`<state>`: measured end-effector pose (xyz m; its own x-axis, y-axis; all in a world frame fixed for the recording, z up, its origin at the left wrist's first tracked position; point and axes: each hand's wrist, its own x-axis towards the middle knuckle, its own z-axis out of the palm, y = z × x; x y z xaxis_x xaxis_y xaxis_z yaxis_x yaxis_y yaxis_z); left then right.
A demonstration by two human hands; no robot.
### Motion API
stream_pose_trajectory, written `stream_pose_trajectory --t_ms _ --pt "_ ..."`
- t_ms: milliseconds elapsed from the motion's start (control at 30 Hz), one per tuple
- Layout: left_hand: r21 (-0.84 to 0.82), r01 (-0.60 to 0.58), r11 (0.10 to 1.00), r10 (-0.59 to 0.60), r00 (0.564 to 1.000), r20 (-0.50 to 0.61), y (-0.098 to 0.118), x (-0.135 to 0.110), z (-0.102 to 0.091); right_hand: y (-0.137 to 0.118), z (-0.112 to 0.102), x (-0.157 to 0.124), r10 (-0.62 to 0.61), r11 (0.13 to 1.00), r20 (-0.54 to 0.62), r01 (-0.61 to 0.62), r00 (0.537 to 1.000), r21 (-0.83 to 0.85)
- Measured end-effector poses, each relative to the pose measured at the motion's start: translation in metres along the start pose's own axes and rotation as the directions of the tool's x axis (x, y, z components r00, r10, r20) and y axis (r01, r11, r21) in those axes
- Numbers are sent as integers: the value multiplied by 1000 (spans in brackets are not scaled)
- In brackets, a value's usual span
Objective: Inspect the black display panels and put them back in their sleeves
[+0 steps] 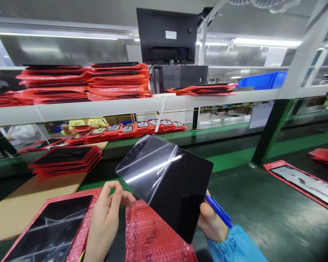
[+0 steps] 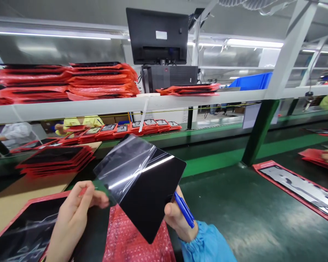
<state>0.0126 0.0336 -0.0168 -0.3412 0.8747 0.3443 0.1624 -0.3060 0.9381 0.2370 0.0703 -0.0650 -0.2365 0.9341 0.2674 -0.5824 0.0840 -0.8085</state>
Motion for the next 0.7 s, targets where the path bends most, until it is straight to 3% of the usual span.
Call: stream_pose_trajectory --t_ms 67,167,267,333,467,600,700 --pt "-236 125 964 -113 992 64 -1 5 5 0 -2 -1 -28 999 -25 28 999 28" --pt "-532 264 804 -218 964 150 -3 9 16 1 -2 -3 10 999 17 -11 1000 43" --pt "-677 199 709 -274 962 -3 -4 11 22 2 8 -7 39 993 108 -51 993 106" --pt "-722 133 679 -294 951 -101 -3 12 22 2 19 -9 31 986 144 -53 989 156" --pt "-761 95 641 -278 953 -116 4 14 18 0 43 -15 78 989 231 -105 970 107" --pt "-741 46 670 -251 953 -168 6 15 9 2 57 -19 121 987 345 -151 931 62" --pt "-669 30 742 -237 946 -221 3 16 3 4 63 -22 93 983 330 -139 939 120"
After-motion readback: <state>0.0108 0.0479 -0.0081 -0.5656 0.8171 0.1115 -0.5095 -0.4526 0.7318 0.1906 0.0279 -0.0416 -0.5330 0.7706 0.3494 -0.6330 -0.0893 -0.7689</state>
